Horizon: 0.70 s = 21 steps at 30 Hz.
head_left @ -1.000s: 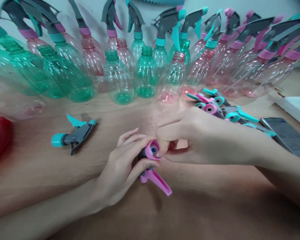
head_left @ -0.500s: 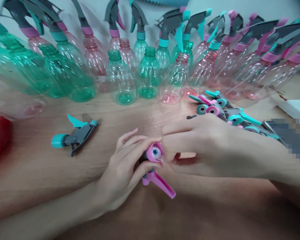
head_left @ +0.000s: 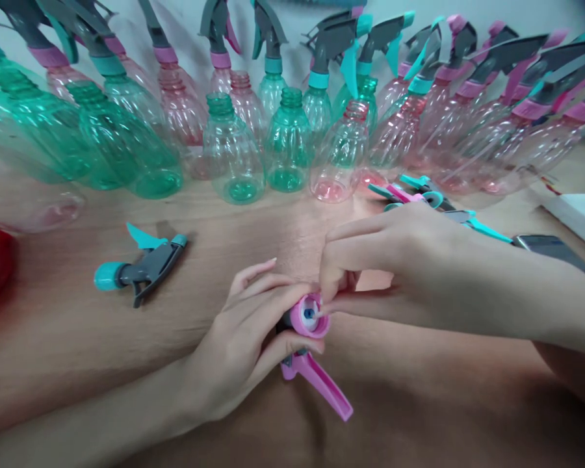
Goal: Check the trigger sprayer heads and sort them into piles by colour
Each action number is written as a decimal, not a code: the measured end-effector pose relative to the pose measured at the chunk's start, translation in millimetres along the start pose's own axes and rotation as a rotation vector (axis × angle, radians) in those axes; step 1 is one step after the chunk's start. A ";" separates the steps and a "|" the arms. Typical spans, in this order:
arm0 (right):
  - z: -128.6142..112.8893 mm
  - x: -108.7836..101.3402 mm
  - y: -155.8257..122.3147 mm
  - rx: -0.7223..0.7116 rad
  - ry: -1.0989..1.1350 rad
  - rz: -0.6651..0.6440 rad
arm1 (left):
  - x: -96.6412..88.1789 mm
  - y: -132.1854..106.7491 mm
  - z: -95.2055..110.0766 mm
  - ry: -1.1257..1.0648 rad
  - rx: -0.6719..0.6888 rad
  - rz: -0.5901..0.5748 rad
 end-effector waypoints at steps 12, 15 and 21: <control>-10.9 9.6 -4.8 -0.143 -0.089 -0.072 | -2.5 5.9 2.6 -0.092 0.008 -0.005; -12.6 11.1 -2.7 -0.182 -0.064 -0.035 | -4.6 7.2 2.2 -0.061 -0.014 0.002; -14.2 12.8 -5.9 -0.215 -0.108 0.006 | -3.7 4.9 0.2 -0.051 0.015 0.044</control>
Point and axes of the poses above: each hand's wrist, its own y-axis towards the middle knuckle, its own x-axis out of the palm, z = x × y, the point moved 2 cm from there along y, towards the middle knuckle, and after that the axes turned 1 degree about z, right-handed, at the moved point
